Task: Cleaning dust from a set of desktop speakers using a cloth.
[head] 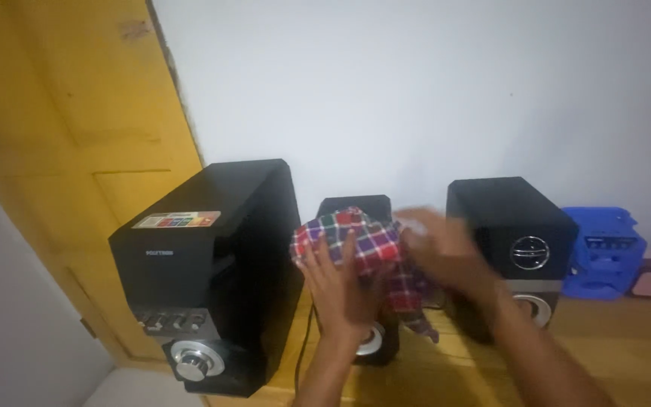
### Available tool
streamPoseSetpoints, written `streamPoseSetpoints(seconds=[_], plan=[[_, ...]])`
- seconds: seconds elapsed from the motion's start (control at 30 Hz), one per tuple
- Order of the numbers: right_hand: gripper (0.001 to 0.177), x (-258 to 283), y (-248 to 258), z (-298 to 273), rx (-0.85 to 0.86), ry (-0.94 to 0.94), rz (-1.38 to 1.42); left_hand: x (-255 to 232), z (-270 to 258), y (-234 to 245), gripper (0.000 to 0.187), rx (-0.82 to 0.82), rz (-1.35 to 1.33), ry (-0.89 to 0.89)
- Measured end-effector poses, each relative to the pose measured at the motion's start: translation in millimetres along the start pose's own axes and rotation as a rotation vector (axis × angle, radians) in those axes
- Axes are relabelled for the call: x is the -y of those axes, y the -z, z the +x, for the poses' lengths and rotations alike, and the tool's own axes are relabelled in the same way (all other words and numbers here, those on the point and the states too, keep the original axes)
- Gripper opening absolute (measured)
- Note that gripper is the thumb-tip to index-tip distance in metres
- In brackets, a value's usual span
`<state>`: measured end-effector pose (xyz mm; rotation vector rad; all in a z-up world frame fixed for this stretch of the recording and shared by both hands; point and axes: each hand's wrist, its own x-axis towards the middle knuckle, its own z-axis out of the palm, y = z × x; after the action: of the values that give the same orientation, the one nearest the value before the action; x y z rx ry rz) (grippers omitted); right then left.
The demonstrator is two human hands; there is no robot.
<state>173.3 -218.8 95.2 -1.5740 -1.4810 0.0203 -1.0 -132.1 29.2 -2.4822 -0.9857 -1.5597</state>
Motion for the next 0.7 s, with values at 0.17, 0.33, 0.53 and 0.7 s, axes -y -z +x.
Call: streamPoseSetpoints(seconds=[0.17,0.33,0.53,0.7], plan=[[0.051,-11.5,34.6,20.9,0.038,-0.238,-0.459,22.3,-16.9,-17.4,0.066,-0.004,-0.012,0.001],[0.052,-24.1,7.6,32.3,0.176,-0.075,-0.366,32.0,-67.5,-34.6,0.051,-0.145,0.015,-0.035],[0.053,-22.1,-57.6,91.2,0.416,0.029,-0.217,22.4,-83.9,-28.9,0.048,-0.041,0.078,0.222],[0.058,-24.2,-96.5,115.9,0.599,-0.053,-0.450,28.2,-59.4,-36.1,0.051,-0.215,-0.137,0.262]])
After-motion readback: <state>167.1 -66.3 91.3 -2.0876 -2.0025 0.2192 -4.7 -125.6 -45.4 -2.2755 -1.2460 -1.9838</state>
